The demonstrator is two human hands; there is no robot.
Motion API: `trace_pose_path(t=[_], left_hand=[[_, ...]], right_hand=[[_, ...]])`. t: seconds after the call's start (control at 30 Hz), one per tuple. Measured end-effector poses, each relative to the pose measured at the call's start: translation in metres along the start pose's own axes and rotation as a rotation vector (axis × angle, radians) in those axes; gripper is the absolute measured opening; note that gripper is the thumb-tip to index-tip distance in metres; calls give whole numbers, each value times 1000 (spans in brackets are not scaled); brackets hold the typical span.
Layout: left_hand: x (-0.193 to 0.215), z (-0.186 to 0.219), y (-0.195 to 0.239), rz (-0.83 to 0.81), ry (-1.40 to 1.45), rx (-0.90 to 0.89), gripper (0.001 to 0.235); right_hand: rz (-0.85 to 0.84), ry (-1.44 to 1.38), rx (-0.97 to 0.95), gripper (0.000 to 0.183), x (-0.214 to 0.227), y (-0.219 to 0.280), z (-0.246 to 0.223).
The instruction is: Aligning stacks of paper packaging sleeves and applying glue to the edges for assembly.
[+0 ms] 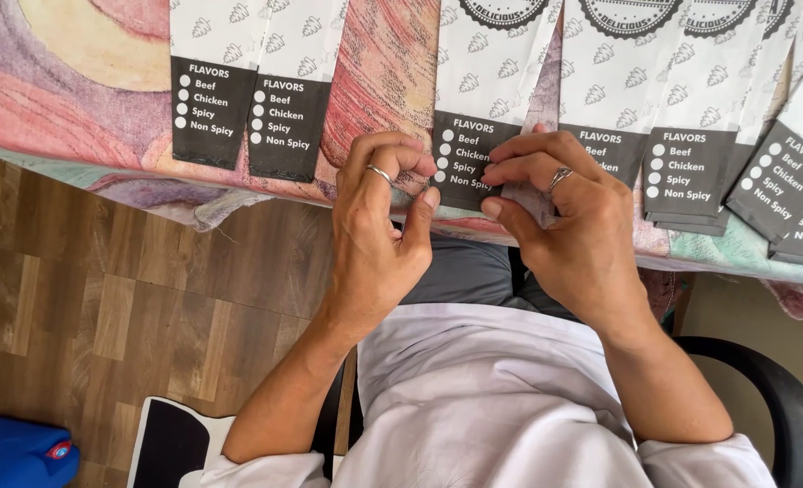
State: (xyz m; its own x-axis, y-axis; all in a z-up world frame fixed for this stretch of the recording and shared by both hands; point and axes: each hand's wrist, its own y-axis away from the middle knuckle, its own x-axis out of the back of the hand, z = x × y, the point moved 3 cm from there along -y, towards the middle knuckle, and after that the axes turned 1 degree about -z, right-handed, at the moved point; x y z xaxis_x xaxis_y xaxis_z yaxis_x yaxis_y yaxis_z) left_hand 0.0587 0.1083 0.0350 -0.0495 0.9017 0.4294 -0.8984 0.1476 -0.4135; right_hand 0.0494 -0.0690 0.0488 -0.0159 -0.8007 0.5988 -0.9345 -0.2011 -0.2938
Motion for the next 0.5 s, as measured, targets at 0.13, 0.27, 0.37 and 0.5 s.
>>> trace_pose_path(t=[0.13, 0.27, 0.37, 0.5], left_hand=[[-7, 1, 4, 47, -72, 5, 15], [-17, -3, 11, 101, -189, -26, 51], [-16, -8, 11, 93, 30, 78, 41], [-13, -6, 10, 131, 67, 69, 34]], right_hand=[[-15, 14, 1, 20, 1, 0, 0], [-5, 13, 53, 16, 0, -1, 0], [-18, -8, 34, 16, 2, -1, 0], [-11, -7, 33, 17, 0, 1, 2]])
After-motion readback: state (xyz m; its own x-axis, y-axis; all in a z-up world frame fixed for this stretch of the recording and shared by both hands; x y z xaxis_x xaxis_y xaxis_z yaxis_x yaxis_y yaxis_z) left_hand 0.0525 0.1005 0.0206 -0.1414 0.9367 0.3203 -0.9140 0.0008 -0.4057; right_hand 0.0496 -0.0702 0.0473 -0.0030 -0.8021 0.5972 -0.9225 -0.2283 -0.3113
